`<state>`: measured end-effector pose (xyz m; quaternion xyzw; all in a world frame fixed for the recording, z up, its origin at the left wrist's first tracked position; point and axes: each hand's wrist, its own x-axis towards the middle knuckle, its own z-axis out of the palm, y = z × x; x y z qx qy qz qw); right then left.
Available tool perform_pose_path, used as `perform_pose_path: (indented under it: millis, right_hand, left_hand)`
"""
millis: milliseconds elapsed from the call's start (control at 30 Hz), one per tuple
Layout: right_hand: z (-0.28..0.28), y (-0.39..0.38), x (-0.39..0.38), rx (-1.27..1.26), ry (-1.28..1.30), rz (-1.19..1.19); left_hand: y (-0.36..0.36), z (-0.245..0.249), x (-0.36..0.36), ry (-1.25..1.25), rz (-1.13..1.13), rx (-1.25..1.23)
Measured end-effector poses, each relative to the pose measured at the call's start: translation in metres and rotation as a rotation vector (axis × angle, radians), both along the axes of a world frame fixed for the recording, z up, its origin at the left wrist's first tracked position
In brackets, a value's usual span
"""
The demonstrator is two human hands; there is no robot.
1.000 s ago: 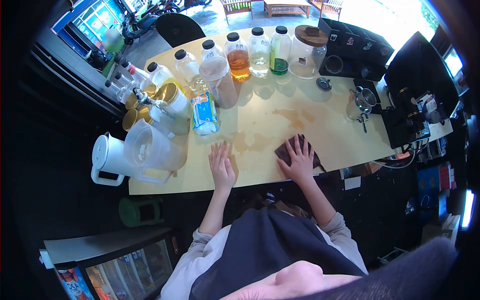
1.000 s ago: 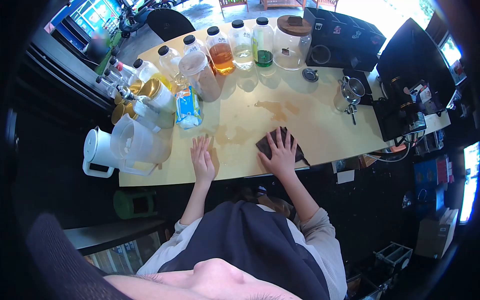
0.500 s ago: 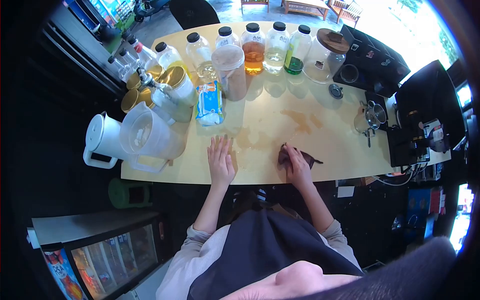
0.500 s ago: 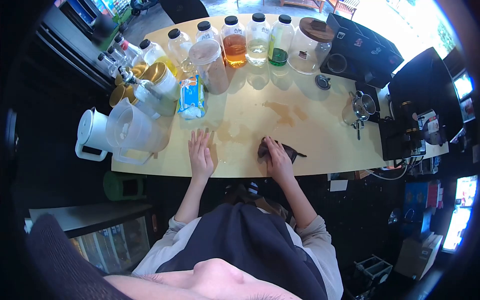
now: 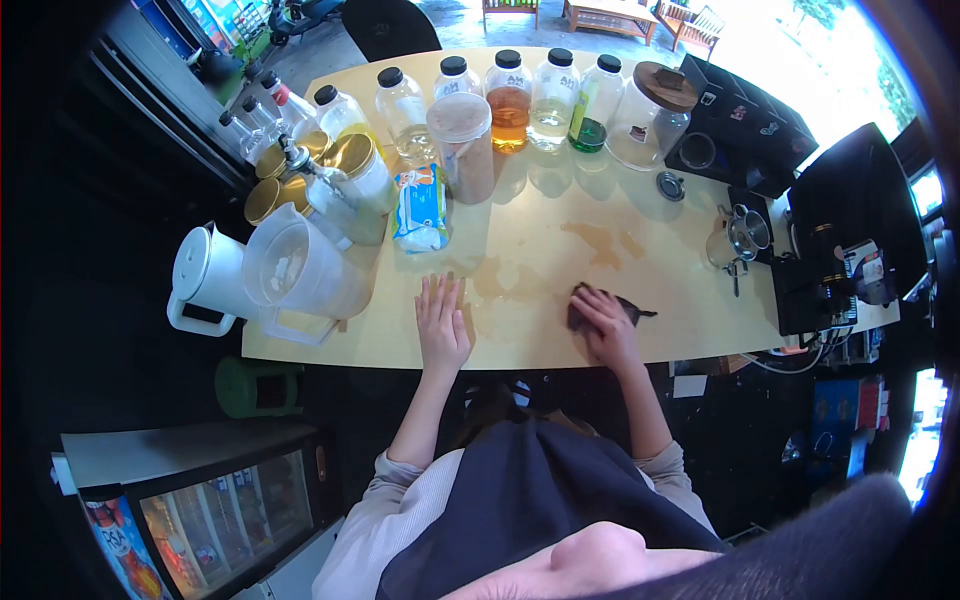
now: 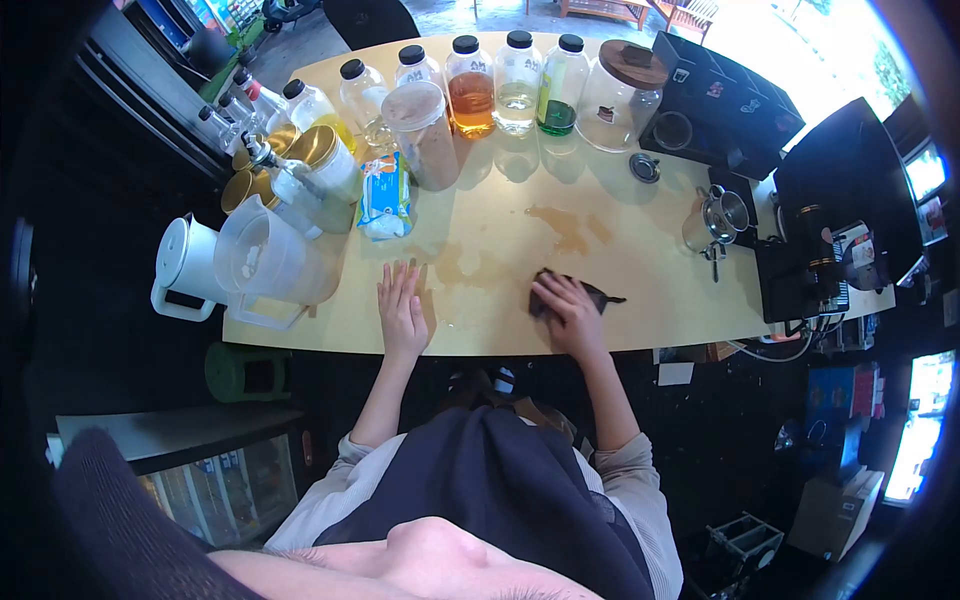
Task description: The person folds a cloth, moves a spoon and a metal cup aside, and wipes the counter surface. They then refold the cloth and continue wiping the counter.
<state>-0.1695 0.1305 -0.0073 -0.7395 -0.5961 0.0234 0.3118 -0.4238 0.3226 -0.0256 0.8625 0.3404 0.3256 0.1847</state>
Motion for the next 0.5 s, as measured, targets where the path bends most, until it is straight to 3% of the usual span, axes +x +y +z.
perform_pose_path:
  millis: [233,433,500]
  right_hand:
    - [-0.005,0.02,-0.018,-0.037,-0.076,-0.197]
    - [0.006,-0.028,-0.042,-0.17,-0.025,0.101]
    - [0.002,-0.038,-0.022,-0.146,-0.078,-0.018]
  left_hand:
    - [-0.002,-0.004,0.002,0.048,-0.002,0.039]
    - [-0.001,-0.002,0.001,0.048,-0.002,0.035]
    - [-0.002,-0.003,0.0,0.052,0.001,0.03]
